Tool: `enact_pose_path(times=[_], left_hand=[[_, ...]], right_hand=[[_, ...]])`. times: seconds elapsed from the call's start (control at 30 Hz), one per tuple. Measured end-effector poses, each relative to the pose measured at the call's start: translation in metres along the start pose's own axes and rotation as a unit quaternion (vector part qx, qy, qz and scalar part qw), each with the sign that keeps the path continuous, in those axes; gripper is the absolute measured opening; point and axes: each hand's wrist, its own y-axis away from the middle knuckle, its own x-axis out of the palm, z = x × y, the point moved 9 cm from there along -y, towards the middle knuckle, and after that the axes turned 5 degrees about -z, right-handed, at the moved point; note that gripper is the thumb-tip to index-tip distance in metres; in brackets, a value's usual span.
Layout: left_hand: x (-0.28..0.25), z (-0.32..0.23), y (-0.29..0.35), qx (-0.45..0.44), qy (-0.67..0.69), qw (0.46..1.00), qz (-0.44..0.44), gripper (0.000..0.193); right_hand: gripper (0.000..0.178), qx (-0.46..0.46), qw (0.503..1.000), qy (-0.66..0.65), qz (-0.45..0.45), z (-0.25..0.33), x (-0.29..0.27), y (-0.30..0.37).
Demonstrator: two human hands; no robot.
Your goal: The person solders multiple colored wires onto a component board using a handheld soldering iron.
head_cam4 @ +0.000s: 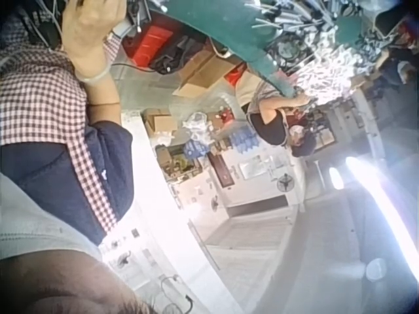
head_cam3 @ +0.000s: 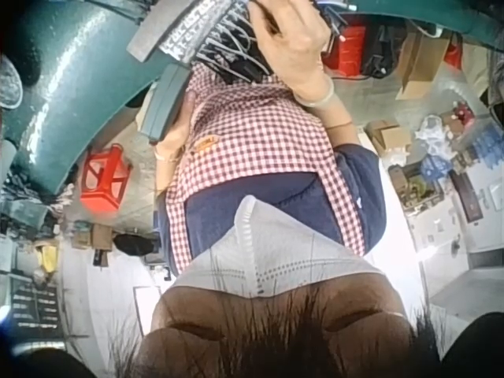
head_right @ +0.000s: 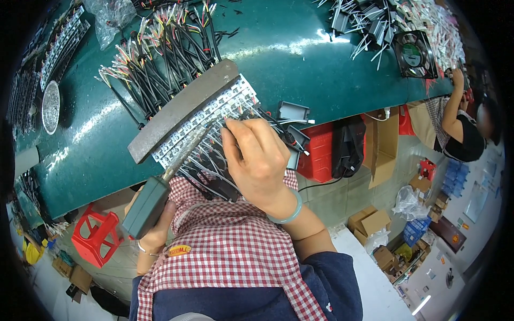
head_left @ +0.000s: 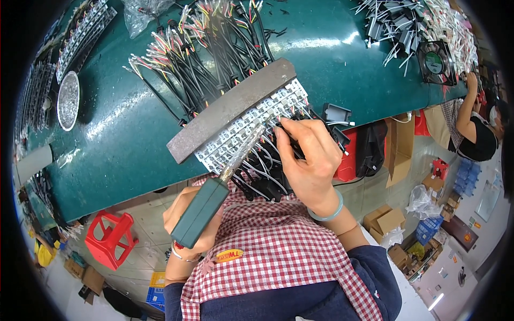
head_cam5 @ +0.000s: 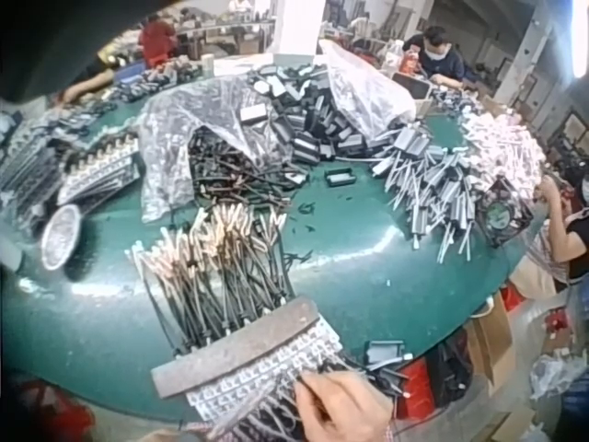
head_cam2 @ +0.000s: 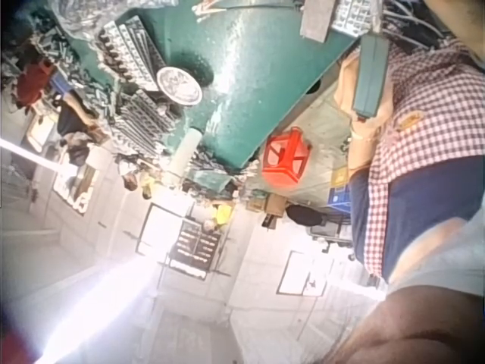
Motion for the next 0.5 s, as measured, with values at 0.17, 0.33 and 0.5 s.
enact_pose_path(times=[0.17,0.33,0.5], left_hand=[[0.0036,0.0015,-0.0004,0.024,0.007,0.999,0.024,0.029],[0.0044,-0.0012,-0.0028,0.042,-0.008,0.999,0.025,0.026],[0.0047,-0.0029,-0.0034,0.057,-0.007,0.998,0.028,0.026]], right_hand=[[0.025,-0.017,1.0,0.009,-0.004,0.0014,0.0003,0.0004],[0.026,-0.019,1.0,0.012,0.003,0.0029,0.0001,-0.0001],[0.027,-0.017,1.0,0.012,0.008,0.0033,0.0003,-0.0003]])
